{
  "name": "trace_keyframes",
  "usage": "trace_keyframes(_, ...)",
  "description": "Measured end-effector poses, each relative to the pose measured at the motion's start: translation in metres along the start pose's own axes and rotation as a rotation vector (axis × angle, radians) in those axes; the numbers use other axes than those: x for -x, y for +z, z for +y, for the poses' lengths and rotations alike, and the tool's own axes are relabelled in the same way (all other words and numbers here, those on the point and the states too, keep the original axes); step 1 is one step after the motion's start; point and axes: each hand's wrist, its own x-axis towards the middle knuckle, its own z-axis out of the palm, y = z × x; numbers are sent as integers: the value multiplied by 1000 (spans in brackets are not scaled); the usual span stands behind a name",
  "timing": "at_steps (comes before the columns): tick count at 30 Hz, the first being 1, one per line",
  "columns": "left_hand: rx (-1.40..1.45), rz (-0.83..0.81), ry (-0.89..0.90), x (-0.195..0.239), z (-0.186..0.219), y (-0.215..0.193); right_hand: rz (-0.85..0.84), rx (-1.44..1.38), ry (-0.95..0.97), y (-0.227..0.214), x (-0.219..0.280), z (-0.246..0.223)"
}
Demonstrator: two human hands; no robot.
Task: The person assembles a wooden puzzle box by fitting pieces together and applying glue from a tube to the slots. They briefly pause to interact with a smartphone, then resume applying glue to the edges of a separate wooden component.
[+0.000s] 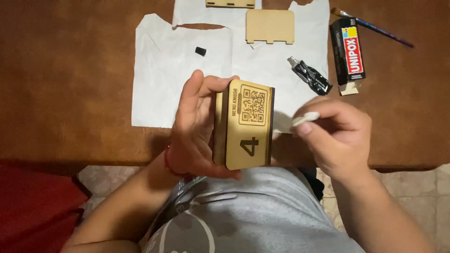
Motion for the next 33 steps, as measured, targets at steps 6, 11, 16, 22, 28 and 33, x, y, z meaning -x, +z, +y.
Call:
trace_keyframes(6,-397,-27,-56,-8,23,7,-112,288,56,14,-16,-16)
trace_keyframes(11,-471,-142,132,-1,22,3,-74,244,51,18,-16,-2)
trace_keyframes(16,-521,-175,215,-3,17,4,68,186,61,22,-27,4)
trace_keyframes(22,-634,-198,288,-6,26,6,38,169,81,13,-27,0)
trace_keyframes(28,-557,-149,273,-4,19,6,-39,211,113,23,-39,13)
trace_keyframes(33,-599,-160,231,0,24,-4,146,238,234,14,-74,13)
